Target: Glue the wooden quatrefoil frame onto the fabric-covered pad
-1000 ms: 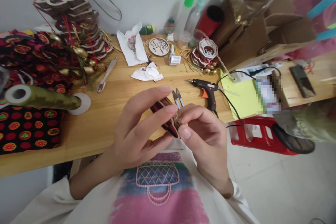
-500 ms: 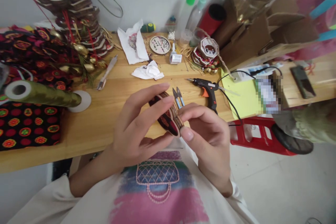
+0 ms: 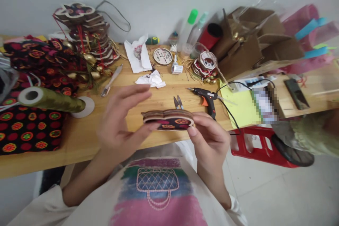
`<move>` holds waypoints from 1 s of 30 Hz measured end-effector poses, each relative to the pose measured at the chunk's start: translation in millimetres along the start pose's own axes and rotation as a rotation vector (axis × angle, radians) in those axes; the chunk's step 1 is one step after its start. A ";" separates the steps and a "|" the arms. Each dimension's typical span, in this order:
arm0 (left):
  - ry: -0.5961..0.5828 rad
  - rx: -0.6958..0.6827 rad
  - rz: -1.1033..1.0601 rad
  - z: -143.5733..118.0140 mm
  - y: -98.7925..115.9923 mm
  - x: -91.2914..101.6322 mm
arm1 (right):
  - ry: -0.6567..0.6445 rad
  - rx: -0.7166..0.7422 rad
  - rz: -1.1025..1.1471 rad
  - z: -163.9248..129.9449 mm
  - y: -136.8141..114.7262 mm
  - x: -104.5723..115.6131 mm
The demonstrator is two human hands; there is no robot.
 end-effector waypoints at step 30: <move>-0.193 -0.161 0.096 10.4 37.0 11.3 | -0.077 -0.043 -0.051 -2.8 35.7 6.4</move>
Point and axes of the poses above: each hand's wrist, its own z-axis towards the middle knuckle, its own x-axis out of the back of the hand, y = z × x, the point moved 6 cm from there along z, towards the middle knuckle, and after that the axes turned 15 degrees about z, right-handed, at the moved point
